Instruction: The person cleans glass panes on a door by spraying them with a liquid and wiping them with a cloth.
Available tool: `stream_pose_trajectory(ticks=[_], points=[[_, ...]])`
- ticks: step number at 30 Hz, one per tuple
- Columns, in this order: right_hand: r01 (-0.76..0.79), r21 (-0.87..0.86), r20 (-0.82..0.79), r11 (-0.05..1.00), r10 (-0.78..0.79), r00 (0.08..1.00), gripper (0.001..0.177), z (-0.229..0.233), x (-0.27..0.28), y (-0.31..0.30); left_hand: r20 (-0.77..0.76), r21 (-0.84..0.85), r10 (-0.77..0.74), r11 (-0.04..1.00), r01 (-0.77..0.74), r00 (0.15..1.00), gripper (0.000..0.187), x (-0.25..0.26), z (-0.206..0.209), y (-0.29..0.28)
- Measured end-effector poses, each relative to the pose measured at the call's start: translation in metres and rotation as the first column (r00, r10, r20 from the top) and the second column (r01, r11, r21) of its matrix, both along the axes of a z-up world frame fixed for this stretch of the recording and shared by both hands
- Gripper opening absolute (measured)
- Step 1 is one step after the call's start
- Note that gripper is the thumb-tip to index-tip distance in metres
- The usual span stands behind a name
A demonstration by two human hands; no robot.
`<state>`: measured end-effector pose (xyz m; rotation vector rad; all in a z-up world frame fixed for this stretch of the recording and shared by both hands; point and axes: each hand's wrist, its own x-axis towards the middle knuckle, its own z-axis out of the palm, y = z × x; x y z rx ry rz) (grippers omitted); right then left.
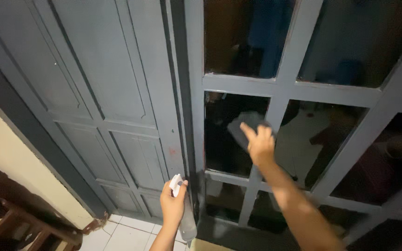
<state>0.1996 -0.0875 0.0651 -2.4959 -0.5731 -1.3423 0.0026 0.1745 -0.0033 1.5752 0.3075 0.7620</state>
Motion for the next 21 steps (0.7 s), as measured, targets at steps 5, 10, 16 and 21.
stream_pose_trajectory(ticks=[5,10,16,21], points=[[-0.029,0.158,0.118,0.987,0.010,0.993,0.061,0.081,0.006,0.017,-0.036,0.001,0.004,1.000,-0.004,0.999,0.027,0.005,0.004,0.005],[-0.083,0.181,0.173,0.980,0.051,0.984,0.056,0.088,0.016,0.057,-0.052,0.011,0.019,1.000,-0.018,0.998,0.028,0.005,0.008,0.008],[-0.091,0.118,0.016,0.989,0.089,0.996,0.065,0.088,0.024,0.100,-0.111,0.018,0.045,0.999,-0.043,0.993,0.029,0.009,0.010,0.012],[-0.081,0.018,0.084,0.997,0.079,0.993,0.069,0.074,0.030,0.120,-0.036,0.000,0.031,1.000,-0.031,0.999,0.029,0.016,0.006,0.010]])
